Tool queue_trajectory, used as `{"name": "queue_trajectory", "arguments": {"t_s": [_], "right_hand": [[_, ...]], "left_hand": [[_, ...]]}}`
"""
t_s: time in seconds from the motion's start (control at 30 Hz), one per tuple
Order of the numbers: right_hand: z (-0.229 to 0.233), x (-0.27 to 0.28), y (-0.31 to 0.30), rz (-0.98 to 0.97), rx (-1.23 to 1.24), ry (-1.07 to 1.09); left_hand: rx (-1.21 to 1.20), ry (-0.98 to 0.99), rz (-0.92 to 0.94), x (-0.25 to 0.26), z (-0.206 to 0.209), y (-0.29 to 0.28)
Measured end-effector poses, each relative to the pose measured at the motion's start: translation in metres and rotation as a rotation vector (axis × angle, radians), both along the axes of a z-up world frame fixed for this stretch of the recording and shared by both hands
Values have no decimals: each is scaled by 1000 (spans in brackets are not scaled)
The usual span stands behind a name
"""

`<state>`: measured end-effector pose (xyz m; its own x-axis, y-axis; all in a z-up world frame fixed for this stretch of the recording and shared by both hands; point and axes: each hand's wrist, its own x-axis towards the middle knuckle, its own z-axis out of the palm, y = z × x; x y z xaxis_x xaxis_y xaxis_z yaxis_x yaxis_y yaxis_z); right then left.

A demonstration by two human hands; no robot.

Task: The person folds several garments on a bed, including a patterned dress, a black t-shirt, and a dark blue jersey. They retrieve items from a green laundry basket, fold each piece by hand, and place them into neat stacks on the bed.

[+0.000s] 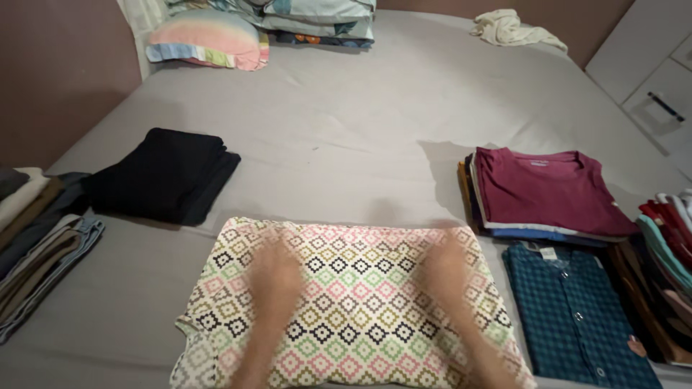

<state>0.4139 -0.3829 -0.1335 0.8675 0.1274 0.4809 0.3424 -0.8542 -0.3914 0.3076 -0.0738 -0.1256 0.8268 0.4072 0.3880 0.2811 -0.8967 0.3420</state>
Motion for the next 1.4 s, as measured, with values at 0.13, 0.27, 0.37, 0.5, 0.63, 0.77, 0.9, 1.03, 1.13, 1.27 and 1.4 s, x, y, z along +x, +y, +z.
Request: {"name": "queue_trajectory", "arguments": {"t_s": [0.13,0.27,0.37,0.5,0.63,0.77,0.9,1.03,1.13,1.27,1.4], "right_hand": [[-26,-50,94,490,-122,114],[-30,-32,72,318,-257,191],[-26,-6,7,145,-226,187],[-14,14,-66,10,-232,154],[-7,-13,-62,-8,-116,235],[-27,-108,33,469,-143,126],[-22,-155,29,446,-316,254],[-14,-140,-39,283,-306,156],[-16,-123,-89,191,-269,137],[-33,-110,-123,-35,-216,205],[-42,-90,-139,-59,164,129]], "left_hand": [[79,55,-320,1,-24,-63],[92,213,-251,3,-22,-22],[162,295,-68,-17,-20,39],[125,292,23,-41,-15,96],[310,292,166,-43,-13,56],[300,174,-64,-67,-33,-90],[103,183,-141,-107,-33,-104],[52,359,54,-132,-21,-37],[140,410,140,-146,-12,9],[206,502,250,-139,-14,9],[-113,-27,18,-95,-32,-79]]}}
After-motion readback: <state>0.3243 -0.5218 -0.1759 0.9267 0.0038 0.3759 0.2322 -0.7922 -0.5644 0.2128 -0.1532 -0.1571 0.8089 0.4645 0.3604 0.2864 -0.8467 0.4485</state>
